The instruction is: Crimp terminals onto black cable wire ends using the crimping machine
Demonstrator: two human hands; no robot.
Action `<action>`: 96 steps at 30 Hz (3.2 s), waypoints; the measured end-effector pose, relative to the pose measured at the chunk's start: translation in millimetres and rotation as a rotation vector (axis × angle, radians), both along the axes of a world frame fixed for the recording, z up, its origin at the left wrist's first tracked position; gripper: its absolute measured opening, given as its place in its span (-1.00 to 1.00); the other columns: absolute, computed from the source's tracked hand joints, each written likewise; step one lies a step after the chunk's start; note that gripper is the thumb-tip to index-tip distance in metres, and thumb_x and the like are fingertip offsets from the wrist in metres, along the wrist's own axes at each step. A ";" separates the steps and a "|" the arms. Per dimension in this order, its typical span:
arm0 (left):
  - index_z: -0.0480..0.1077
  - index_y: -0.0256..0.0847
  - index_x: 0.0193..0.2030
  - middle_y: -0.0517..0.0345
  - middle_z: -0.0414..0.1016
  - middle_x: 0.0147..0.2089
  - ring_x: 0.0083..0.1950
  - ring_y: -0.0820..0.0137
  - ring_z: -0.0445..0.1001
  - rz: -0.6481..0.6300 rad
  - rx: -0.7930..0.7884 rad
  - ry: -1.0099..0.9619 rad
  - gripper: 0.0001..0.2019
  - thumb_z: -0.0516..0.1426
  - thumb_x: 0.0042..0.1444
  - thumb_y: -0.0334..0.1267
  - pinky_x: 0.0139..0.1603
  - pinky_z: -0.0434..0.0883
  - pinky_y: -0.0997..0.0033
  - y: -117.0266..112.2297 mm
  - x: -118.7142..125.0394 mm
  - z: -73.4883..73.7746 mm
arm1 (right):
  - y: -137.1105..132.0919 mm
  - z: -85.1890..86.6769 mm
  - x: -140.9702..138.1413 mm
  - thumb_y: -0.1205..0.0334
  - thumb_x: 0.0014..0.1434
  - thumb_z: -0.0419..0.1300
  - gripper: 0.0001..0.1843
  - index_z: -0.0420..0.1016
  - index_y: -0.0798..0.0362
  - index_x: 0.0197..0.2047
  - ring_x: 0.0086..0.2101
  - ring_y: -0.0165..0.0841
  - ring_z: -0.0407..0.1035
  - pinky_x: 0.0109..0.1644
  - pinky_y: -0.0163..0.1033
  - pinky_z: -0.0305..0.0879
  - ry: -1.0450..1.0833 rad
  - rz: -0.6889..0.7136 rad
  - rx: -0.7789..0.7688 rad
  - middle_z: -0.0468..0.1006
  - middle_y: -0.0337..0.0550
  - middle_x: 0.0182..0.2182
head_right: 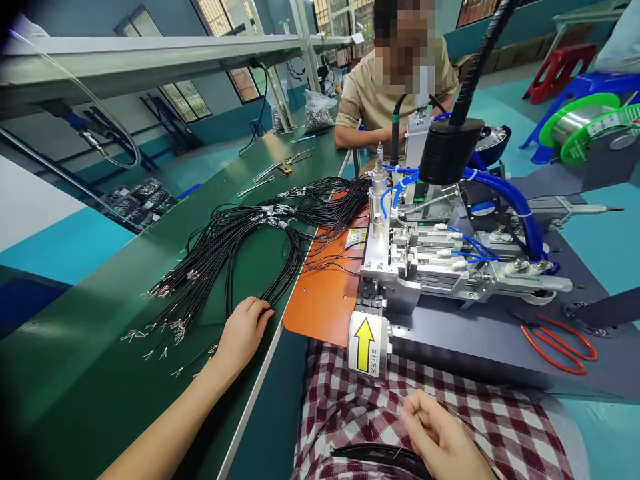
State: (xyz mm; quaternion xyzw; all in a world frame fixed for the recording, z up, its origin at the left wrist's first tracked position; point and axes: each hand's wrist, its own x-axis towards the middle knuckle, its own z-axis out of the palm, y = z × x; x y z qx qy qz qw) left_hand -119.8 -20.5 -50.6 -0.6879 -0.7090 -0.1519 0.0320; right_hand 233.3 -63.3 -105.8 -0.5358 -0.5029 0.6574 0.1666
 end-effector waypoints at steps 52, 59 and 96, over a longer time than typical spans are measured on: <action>0.21 -0.26 0.28 -0.10 0.39 -0.03 -0.11 0.22 0.45 -0.145 -0.252 0.260 -0.51 -0.08 0.20 -0.35 -0.13 0.41 0.26 32.7 -7.9 17.4 | 102.9 95.3 -69.2 -0.01 0.14 0.20 -0.67 0.25 0.06 -0.40 -0.65 -0.57 0.02 -0.59 -0.41 -0.12 0.466 -0.172 0.029 0.28 -0.41 -0.67; 0.49 -0.04 -0.01 -0.09 0.49 0.00 0.04 0.12 0.41 -0.248 -0.270 0.369 -0.52 -0.06 0.03 -0.49 0.05 0.33 0.06 78.5 -75.0 49.5 | 91.2 77.9 -29.2 0.00 0.18 0.14 -0.70 0.31 0.08 -0.20 -0.67 -0.56 0.16 -0.57 -0.38 0.01 0.346 0.003 0.031 0.40 -0.36 -0.56; 0.52 -0.18 -0.29 0.20 0.41 -0.48 -0.48 0.47 0.31 -0.306 -0.717 -1.139 -0.81 0.13 0.17 -0.16 -0.50 0.28 0.55 76.0 150.1 27.7 | 105.5 62.4 -17.7 -0.01 0.18 0.20 -0.70 0.39 0.07 -0.36 -0.58 -0.49 0.27 -0.49 -0.35 0.21 0.259 -0.383 0.126 0.42 -0.30 -0.54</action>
